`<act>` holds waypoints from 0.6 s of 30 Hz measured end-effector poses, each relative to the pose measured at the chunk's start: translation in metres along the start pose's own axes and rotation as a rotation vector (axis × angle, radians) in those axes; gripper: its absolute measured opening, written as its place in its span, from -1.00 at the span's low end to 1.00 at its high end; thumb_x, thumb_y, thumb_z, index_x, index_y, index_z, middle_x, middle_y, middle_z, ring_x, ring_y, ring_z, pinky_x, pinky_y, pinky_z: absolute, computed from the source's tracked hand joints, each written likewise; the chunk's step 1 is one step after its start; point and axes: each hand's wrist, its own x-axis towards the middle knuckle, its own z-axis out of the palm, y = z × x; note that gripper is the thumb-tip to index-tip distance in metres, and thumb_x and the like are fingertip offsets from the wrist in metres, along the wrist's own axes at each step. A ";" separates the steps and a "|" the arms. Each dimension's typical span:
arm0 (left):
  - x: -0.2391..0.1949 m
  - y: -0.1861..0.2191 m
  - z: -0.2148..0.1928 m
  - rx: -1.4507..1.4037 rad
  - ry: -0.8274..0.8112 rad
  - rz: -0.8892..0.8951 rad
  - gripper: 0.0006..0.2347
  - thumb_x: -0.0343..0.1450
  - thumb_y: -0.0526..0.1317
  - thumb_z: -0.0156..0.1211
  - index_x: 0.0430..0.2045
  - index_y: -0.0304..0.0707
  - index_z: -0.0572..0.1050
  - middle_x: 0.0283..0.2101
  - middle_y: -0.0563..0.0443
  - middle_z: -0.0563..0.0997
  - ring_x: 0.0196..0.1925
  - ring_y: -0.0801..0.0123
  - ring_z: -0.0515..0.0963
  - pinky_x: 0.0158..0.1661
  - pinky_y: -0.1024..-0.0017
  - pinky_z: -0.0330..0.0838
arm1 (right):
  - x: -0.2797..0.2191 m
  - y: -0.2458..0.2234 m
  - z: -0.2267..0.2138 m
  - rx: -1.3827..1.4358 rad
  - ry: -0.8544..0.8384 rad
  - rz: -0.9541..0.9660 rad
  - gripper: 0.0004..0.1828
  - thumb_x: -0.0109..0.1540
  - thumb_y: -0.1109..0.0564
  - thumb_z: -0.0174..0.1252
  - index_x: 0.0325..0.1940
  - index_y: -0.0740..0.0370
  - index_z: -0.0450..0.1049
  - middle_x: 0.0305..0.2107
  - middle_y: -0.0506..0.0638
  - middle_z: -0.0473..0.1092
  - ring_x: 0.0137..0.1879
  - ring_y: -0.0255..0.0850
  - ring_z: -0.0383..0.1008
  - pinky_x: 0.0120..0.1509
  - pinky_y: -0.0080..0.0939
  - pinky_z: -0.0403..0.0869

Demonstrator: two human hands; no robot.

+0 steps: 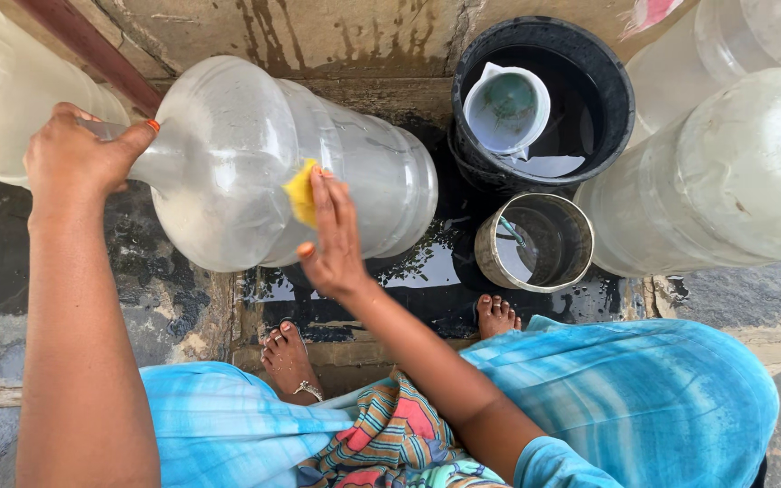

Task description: The person scrubs the inside of a large plastic water dispenser bottle using a purple brush. They then scrub the exterior of the bottle with a yellow sponge, rotating it to clean all sides.

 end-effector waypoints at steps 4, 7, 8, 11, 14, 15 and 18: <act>0.004 -0.018 0.011 -0.065 0.052 0.060 -0.39 0.31 0.17 0.58 -0.16 -0.46 0.46 -0.20 -0.40 0.62 -0.10 -0.18 0.62 -0.09 0.10 0.47 | -0.023 0.098 -0.004 -0.226 0.109 0.174 -0.18 0.49 -0.27 -0.19 0.64 0.33 -0.11 0.57 0.26 -0.09 0.71 0.20 -0.19 0.76 0.19 -0.12; 0.005 -0.022 0.011 -0.142 0.008 -0.014 -0.46 0.28 0.15 0.56 -0.22 -0.36 0.47 -0.21 -0.31 0.63 -0.11 -0.08 0.64 -0.07 0.13 0.48 | -0.061 0.185 -0.039 -0.412 0.154 0.409 -0.19 0.48 -0.25 -0.17 0.60 0.41 -0.05 0.53 0.31 -0.05 0.67 0.21 -0.12 0.71 0.13 -0.12; 0.007 -0.021 0.010 -0.152 0.003 -0.021 -0.47 0.27 0.14 0.56 -0.24 -0.35 0.46 -0.22 -0.29 0.63 -0.13 -0.06 0.64 -0.08 0.13 0.49 | -0.069 0.207 -0.051 -0.415 0.101 0.492 -0.22 0.49 -0.22 -0.15 0.58 0.43 -0.03 0.52 0.33 -0.03 0.67 0.21 -0.12 0.71 0.14 -0.14; 0.009 -0.015 0.011 -0.176 -0.009 -0.037 -0.48 0.25 0.11 0.55 -0.24 -0.32 0.44 -0.25 -0.24 0.63 -0.18 0.00 0.65 -0.10 0.14 0.50 | -0.070 0.225 -0.056 -0.093 0.171 0.739 -0.20 0.46 -0.26 -0.23 0.57 0.40 -0.07 0.50 0.29 -0.03 0.62 0.16 -0.07 0.65 0.08 -0.08; 0.013 -0.011 0.009 -0.163 -0.006 -0.023 -0.47 0.26 0.11 0.55 -0.23 -0.33 0.43 -0.25 -0.24 0.62 -0.19 0.02 0.65 -0.11 0.16 0.51 | -0.033 0.170 -0.024 0.048 0.239 0.661 -0.15 0.44 -0.35 -0.42 0.62 0.31 -0.17 0.54 0.23 -0.11 0.65 0.07 -0.16 0.68 0.07 -0.11; 0.015 -0.009 0.008 -0.149 0.000 -0.009 -0.48 0.26 0.12 0.55 -0.24 -0.33 0.44 -0.25 -0.23 0.63 -0.19 0.02 0.65 -0.10 0.16 0.51 | -0.018 0.139 -0.012 -0.010 0.208 0.537 -0.13 0.44 -0.38 -0.50 0.64 0.27 -0.20 0.56 0.21 -0.15 0.68 0.04 -0.22 0.71 0.08 -0.14; 0.016 -0.001 0.013 -0.104 0.035 0.050 -0.47 0.26 0.11 0.55 -0.25 -0.35 0.43 -0.26 -0.25 0.62 -0.20 0.00 0.65 -0.10 0.17 0.50 | 0.004 0.039 0.008 -0.066 0.041 0.159 -0.08 0.44 -0.47 -0.73 0.69 0.17 -0.30 0.63 0.15 -0.26 0.76 -0.04 -0.39 0.80 0.12 -0.24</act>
